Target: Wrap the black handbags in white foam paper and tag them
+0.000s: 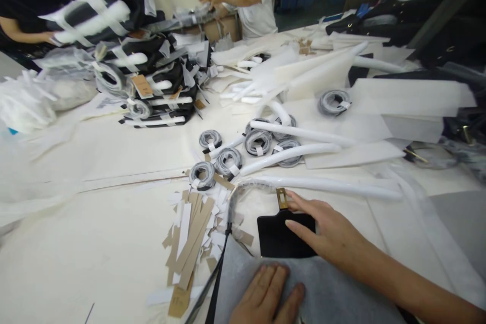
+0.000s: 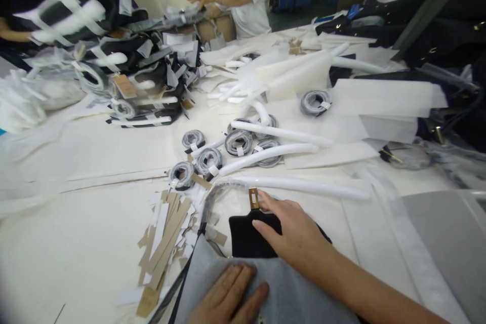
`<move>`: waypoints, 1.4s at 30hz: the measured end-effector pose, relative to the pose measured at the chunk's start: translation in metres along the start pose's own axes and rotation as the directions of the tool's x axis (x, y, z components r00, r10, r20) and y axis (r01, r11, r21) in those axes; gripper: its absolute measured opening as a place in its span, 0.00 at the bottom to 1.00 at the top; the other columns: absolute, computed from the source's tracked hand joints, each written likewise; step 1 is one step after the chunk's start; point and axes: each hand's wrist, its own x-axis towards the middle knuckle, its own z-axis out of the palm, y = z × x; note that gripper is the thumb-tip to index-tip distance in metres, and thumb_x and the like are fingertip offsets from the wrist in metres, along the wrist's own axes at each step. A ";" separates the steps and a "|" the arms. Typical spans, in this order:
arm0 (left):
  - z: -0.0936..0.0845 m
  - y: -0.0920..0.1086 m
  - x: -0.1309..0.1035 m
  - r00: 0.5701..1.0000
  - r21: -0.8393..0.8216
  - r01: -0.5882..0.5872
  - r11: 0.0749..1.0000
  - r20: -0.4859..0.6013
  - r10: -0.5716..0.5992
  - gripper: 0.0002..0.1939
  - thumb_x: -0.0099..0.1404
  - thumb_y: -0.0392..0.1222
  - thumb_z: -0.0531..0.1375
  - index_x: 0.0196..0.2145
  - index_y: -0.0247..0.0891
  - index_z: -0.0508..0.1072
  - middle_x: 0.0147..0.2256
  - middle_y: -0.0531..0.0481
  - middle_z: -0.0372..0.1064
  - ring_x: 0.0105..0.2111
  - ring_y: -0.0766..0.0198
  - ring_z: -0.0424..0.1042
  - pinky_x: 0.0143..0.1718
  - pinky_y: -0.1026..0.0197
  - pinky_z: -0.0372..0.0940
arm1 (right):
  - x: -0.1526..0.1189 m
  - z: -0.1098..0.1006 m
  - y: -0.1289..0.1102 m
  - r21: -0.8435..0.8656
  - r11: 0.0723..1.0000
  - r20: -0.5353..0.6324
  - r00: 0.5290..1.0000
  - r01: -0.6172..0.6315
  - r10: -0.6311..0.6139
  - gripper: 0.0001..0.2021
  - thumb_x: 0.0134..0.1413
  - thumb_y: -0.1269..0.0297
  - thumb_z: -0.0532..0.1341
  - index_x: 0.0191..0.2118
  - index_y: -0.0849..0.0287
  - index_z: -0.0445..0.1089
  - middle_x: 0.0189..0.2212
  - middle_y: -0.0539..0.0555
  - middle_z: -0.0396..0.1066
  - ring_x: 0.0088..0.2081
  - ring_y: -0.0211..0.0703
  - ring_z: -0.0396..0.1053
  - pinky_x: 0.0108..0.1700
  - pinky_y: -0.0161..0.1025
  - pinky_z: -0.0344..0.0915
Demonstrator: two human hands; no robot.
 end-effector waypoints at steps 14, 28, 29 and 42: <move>-0.037 0.008 0.012 0.958 -0.495 0.254 0.831 0.246 -0.146 0.25 0.65 0.56 0.63 0.53 0.36 0.69 0.49 0.42 0.73 0.54 0.52 0.70 0.58 0.49 0.66 | -0.112 0.012 -0.017 0.125 0.898 0.170 0.883 0.421 -0.438 0.31 0.56 0.82 0.50 0.63 0.55 0.66 0.62 0.57 0.65 0.64 0.45 0.61 0.65 0.51 0.60; -0.064 0.024 -0.007 0.957 -0.374 -0.069 0.925 0.237 0.167 0.13 0.75 0.37 0.51 0.54 0.39 0.69 0.46 0.49 0.75 0.45 0.62 0.74 0.48 0.60 0.70 | -0.119 0.033 -0.011 -0.002 0.843 0.166 0.832 0.538 -0.530 0.21 0.65 0.73 0.53 0.61 0.58 0.69 0.60 0.62 0.68 0.63 0.51 0.63 0.63 0.56 0.63; -0.066 0.027 -0.007 0.954 -0.368 -0.037 0.929 0.264 0.142 0.13 0.75 0.39 0.51 0.53 0.38 0.69 0.45 0.48 0.75 0.44 0.62 0.74 0.47 0.60 0.70 | -0.119 0.032 -0.011 0.002 0.838 0.167 0.826 0.546 -0.539 0.21 0.65 0.74 0.53 0.61 0.59 0.69 0.60 0.63 0.68 0.63 0.51 0.63 0.63 0.55 0.63; -0.068 0.038 -0.014 0.874 -0.370 0.117 0.922 0.479 0.081 0.30 0.66 0.44 0.62 0.63 0.39 0.60 0.56 0.42 0.67 0.52 0.52 0.70 0.54 0.52 0.70 | -0.096 0.029 -0.033 -0.039 0.833 0.162 0.826 0.551 -0.539 0.08 0.64 0.70 0.60 0.37 0.59 0.77 0.36 0.55 0.75 0.40 0.43 0.70 0.42 0.37 0.66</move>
